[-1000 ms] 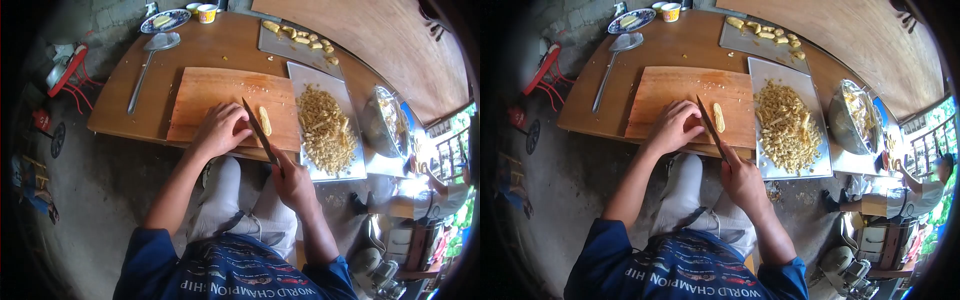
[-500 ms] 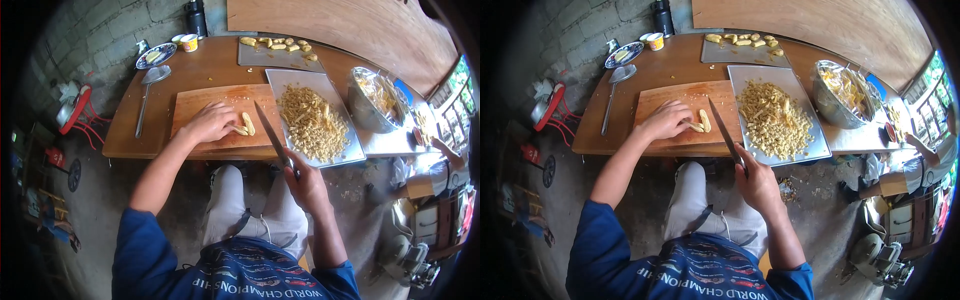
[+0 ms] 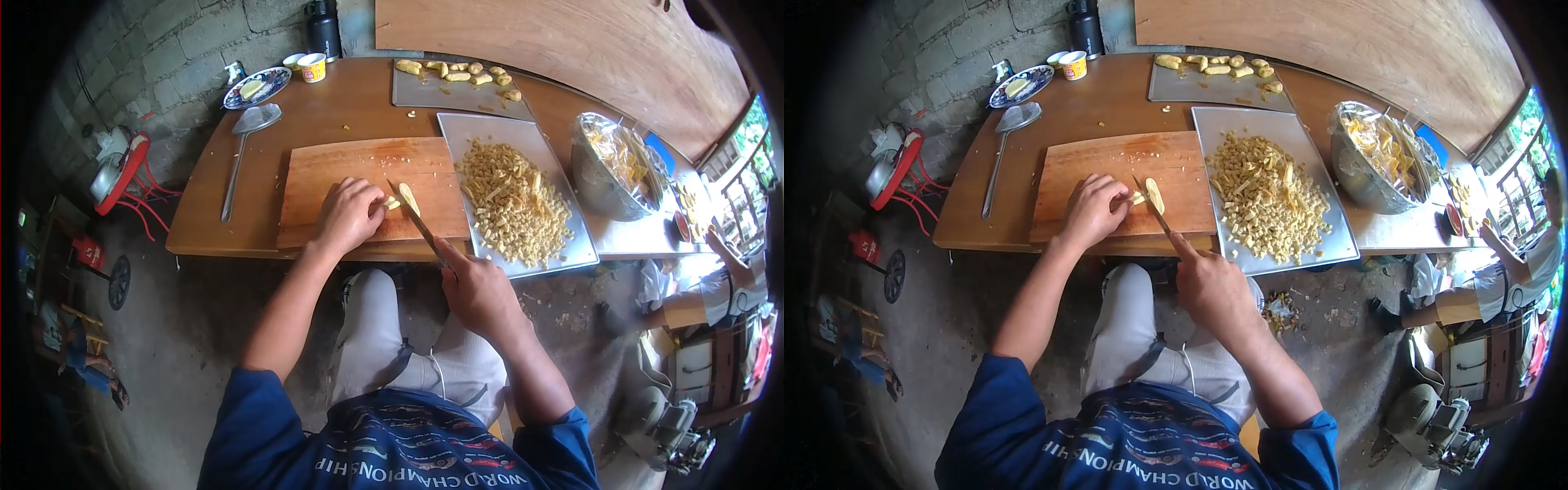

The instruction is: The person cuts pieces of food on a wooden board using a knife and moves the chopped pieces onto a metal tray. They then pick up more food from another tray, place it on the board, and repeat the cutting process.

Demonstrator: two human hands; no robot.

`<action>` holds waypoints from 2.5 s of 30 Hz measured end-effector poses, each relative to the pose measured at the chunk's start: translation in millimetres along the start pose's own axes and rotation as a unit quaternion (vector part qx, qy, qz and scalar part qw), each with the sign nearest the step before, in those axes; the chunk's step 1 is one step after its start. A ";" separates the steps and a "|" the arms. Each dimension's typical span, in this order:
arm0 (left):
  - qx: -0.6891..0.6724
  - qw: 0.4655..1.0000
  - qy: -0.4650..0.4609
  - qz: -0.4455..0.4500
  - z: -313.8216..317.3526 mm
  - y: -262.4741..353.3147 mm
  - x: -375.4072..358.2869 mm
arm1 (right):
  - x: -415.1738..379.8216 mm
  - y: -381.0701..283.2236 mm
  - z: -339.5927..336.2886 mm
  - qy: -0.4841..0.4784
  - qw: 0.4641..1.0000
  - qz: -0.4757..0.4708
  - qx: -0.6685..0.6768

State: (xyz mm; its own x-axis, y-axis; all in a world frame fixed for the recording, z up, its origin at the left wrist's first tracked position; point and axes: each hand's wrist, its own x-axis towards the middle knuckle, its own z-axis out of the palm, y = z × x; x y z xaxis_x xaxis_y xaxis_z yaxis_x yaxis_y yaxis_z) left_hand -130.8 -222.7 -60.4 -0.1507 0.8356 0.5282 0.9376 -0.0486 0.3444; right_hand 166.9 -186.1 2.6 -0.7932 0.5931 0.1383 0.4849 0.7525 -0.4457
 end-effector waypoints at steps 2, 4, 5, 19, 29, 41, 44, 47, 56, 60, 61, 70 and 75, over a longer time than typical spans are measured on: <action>-0.002 1.000 0.006 -0.019 0.7 0.7 -3.5 | -1.3 -3.6 -1.2 -0.018 1.000 -0.001 -0.008; 0.001 0.999 0.031 -0.009 2.3 0.5 -5.7 | -3.5 -8.5 -3.9 -0.038 0.999 -0.002 -0.017; -0.002 0.999 0.032 -0.012 3.7 0.4 -6.9 | -3.9 -12.0 -6.0 -0.039 0.999 -0.005 -0.022; 0.002 0.998 0.070 -0.007 4.1 -2.9 -15.8 | 41.2 -9.6 56.8 -0.016 0.999 0.017 -0.045; -0.007 0.998 0.064 -0.023 2.5 -4.1 -17.4 | 4.6 -13.4 13.4 -0.016 1.000 -0.017 -0.019; 0.016 0.995 0.098 -0.010 -1.0 0.6 -22.8 | 36.9 -17.4 54.8 -0.065 0.995 0.028 -0.076; 0.007 0.997 0.071 -0.033 1.6 -4.0 -24.8 | 44.5 -9.2 64.9 -0.029 0.998 0.000 -0.047; -0.039 0.995 0.077 -0.055 4.6 -4.6 -26.5 | 43.0 -7.0 56.3 -0.021 0.999 -0.003 -0.029; -0.017 0.993 0.110 -0.043 6.6 -3.6 -30.5 | 6.8 -29.0 7.7 -0.089 0.994 -0.003 -0.069; -0.019 0.992 0.111 -0.058 8.2 -4.1 -29.4 | 24.7 -28.2 24.4 -0.105 0.992 0.006 -0.070; -0.019 0.992 0.110 -0.063 7.5 -3.2 -29.5 | 31.6 -27.5 33.0 -0.117 0.990 0.022 -0.080; -0.002 0.994 0.039 -0.100 -7.1 3.8 -25.9 | 44.3 -11.8 52.9 -0.015 0.999 -0.027 -0.021; 0.018 0.994 0.084 -0.066 -0.9 -5.5 -30.1 | 19.6 -20.3 22.7 -0.060 0.997 -0.027 -0.035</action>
State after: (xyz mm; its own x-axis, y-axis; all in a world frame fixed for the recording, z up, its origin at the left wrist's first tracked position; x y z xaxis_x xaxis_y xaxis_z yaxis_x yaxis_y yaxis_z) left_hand -131.7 -248.1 -77.5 -0.3207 0.7296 0.6041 0.9164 0.0779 0.3925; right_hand 133.1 -196.2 -5.6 -0.8549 0.5162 0.0514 0.4621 0.8029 -0.3767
